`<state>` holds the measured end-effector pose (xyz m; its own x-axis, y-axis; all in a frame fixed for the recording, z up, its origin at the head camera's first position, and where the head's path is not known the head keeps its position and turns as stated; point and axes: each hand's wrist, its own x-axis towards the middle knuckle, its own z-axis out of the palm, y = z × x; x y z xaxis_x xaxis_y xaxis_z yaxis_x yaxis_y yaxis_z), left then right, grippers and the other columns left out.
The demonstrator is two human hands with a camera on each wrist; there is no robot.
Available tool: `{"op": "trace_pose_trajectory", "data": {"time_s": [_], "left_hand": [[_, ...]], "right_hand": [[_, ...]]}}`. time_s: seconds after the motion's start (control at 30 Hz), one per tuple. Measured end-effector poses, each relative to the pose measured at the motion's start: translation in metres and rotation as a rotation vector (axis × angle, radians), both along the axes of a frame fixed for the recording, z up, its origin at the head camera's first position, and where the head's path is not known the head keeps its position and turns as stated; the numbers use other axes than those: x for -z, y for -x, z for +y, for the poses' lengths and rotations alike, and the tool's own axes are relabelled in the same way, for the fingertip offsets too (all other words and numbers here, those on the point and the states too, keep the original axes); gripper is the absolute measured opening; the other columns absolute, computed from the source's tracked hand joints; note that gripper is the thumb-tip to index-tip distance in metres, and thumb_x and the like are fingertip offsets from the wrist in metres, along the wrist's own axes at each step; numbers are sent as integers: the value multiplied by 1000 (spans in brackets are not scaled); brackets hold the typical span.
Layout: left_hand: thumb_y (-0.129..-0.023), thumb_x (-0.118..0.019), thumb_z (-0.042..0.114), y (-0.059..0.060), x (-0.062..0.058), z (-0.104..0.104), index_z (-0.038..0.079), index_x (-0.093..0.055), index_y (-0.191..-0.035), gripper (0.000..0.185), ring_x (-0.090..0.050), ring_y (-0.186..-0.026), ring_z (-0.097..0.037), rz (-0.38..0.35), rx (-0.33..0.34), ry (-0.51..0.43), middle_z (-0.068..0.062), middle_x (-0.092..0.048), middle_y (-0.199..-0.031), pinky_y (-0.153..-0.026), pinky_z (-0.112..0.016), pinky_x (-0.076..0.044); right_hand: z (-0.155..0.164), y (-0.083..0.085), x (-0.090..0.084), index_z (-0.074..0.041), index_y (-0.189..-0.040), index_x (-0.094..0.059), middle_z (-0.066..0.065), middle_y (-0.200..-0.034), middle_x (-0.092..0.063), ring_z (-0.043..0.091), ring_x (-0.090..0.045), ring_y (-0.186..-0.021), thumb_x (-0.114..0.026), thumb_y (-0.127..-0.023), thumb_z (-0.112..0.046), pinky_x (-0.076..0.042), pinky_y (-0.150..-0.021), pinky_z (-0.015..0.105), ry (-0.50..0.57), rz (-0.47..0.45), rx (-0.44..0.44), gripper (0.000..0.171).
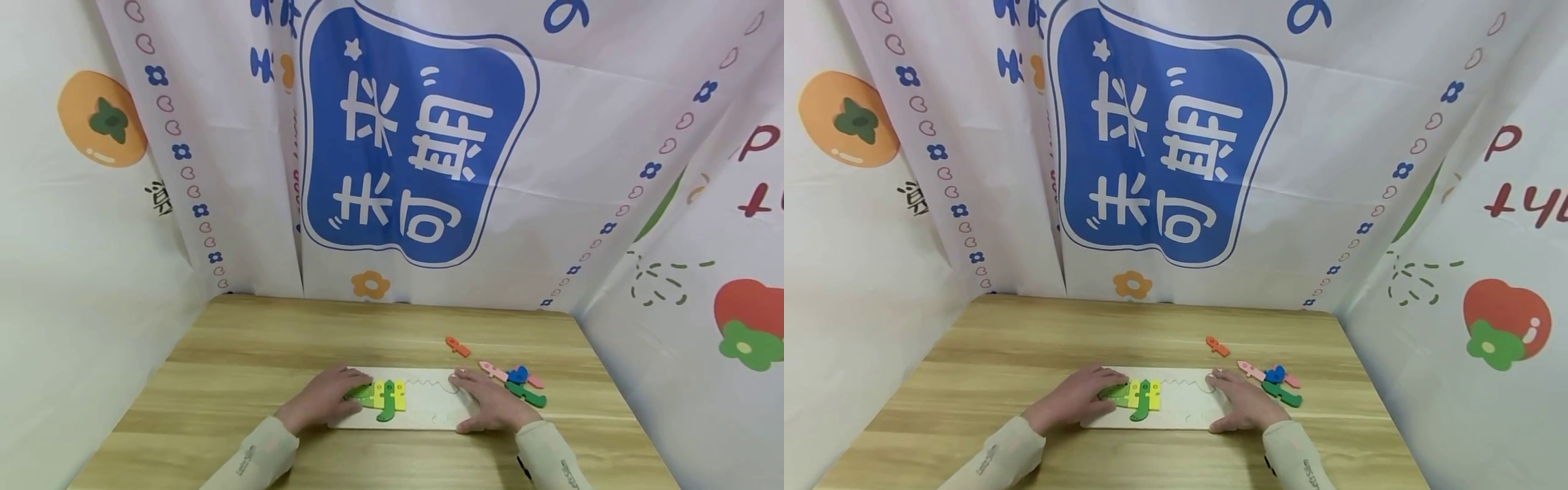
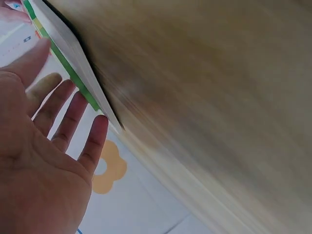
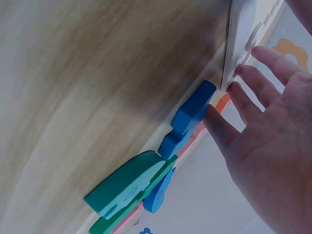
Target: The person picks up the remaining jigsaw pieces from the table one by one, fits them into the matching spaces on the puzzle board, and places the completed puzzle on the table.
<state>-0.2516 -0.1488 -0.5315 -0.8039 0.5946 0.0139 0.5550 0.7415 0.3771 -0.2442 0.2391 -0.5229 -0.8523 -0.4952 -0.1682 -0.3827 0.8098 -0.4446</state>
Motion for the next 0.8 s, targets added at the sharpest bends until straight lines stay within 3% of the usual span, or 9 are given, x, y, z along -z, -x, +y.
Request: {"op": "trace_pose_trajectory", "data": {"time_s": [0.33, 0.8], "left_hand": [[-82, -78, 65, -1, 6, -26, 17, -44, -158, 96, -36, -152, -40, -90, -93, -9, -6, -41, -165, -119, -67, -32], [-77, -79, 70, -1, 8, -36, 17, -37, -162, 109, -30, -155, -40, -161, -83, 20, -6, -32, -170, -121, -65, -31]], "right_hand": [[3, 2, 3, -16, -158, -46, 10, -166, -38, 39, -34, -153, -88, -79, -49, -36, -117, 64, -18, 2, 22, 95], [6, 4, 5, -17, -158, -45, 9, -166, -38, 39, -34, -153, -87, -79, -52, -36, -118, 64, 21, 20, 17, 96]]}}
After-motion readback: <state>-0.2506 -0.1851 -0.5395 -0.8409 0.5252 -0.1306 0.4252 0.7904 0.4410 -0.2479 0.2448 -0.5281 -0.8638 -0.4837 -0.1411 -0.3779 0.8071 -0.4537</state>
